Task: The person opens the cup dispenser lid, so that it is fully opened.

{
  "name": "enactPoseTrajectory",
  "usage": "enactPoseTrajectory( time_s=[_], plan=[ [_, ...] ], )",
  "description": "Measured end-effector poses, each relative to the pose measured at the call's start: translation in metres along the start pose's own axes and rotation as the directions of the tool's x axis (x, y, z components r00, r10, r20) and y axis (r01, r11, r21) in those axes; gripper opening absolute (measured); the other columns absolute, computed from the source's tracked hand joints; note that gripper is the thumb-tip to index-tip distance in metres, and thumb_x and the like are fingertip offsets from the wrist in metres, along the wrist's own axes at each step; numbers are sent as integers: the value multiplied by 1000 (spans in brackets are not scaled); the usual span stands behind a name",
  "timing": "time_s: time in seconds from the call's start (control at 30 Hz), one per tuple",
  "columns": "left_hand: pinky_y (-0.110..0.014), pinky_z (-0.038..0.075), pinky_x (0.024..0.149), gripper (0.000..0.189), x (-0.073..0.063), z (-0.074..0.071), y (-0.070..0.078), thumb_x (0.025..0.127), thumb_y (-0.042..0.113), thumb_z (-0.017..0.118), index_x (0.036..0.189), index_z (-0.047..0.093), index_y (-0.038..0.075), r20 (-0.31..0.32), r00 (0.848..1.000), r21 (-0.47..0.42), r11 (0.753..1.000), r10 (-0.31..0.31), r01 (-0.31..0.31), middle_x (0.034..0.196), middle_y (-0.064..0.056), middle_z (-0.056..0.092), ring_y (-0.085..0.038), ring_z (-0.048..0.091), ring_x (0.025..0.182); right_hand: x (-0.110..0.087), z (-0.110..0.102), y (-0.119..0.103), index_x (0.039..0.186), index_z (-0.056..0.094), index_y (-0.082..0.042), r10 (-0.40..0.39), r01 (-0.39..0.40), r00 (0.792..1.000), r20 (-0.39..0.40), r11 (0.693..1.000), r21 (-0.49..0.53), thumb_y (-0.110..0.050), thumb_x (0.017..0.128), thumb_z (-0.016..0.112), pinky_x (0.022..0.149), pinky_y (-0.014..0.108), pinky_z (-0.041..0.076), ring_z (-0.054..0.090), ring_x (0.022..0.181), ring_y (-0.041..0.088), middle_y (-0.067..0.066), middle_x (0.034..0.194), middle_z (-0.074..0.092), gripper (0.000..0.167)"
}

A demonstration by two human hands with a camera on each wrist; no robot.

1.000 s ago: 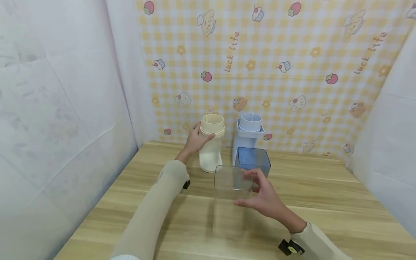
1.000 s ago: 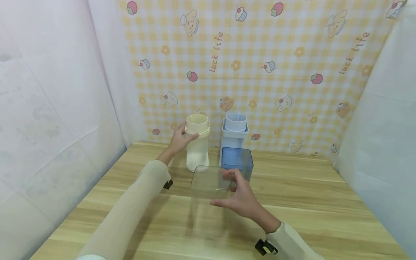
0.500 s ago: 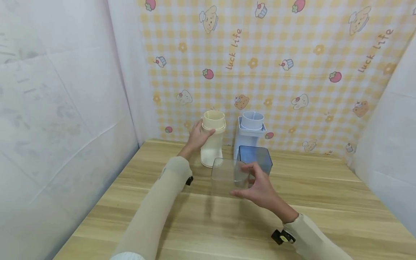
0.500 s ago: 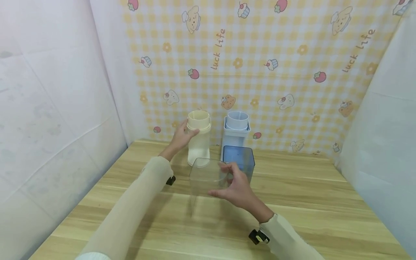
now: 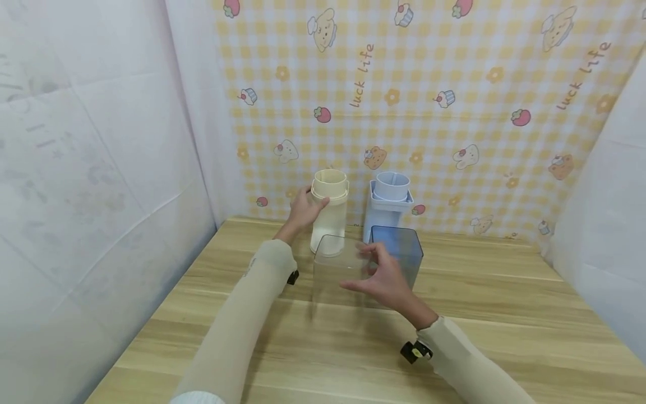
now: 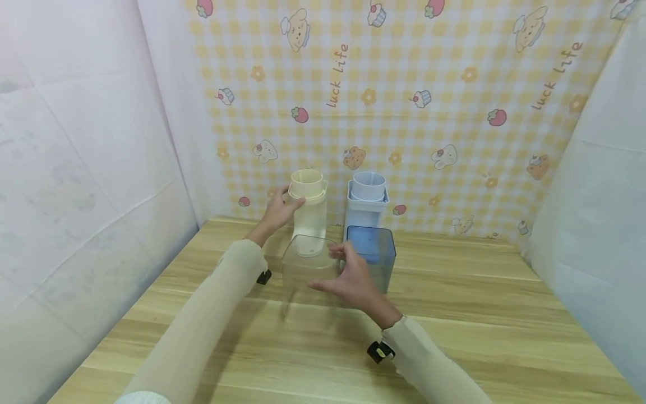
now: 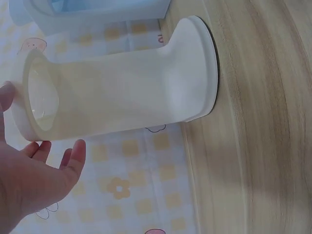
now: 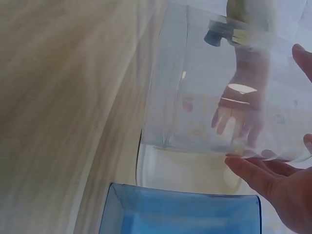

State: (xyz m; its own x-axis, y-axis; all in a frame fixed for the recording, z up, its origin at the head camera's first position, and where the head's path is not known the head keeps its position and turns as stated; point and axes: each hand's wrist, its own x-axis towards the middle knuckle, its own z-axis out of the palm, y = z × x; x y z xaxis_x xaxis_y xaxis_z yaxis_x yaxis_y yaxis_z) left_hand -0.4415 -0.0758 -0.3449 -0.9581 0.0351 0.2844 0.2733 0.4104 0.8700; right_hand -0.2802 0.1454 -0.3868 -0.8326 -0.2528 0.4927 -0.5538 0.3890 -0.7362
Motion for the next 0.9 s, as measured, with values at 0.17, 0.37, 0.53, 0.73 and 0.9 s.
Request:
enactPoseTrajectory(
  time_s=[0.17,0.37,0.53,0.73,0.9],
  plan=[
    [-59,26,111,72,0,-1,1,93,46,65,147,38,6,-26,1000,75,997,-14,16,149,-16,41,-41,27,139,9,8,2,120,49,-8,3,-3,1000,5,999,-34,-33,63,95,77,40,53,59,107,26,5,134,60,76],
    [-60,23,110,75,-3,-4,5,91,48,67,145,42,3,-49,998,110,993,-29,35,147,-20,41,-43,29,134,18,13,6,117,48,-9,7,-7,1000,-5,999,-35,-30,64,95,77,41,53,59,106,26,10,129,61,74],
    [-61,26,108,70,-10,-13,8,94,39,64,148,39,3,-24,997,55,996,-69,71,150,-24,34,-46,28,134,21,18,10,119,48,-2,-22,21,999,-44,999,-36,-26,63,96,77,40,53,59,106,31,15,127,61,77],
    [-60,35,107,61,-28,-28,4,97,23,56,151,35,3,62,998,-61,998,-24,28,154,-25,31,-45,33,137,24,22,15,120,48,-1,-14,13,999,-47,1000,-9,-24,65,95,86,50,54,56,118,36,17,130,57,77],
    [-56,39,104,60,-44,-36,1,97,26,59,150,37,8,59,998,-103,994,33,-26,152,-19,34,-43,35,133,30,28,20,122,46,-4,21,-21,999,-29,1000,12,-23,65,95,90,53,52,54,122,35,17,131,55,77]
  ],
)
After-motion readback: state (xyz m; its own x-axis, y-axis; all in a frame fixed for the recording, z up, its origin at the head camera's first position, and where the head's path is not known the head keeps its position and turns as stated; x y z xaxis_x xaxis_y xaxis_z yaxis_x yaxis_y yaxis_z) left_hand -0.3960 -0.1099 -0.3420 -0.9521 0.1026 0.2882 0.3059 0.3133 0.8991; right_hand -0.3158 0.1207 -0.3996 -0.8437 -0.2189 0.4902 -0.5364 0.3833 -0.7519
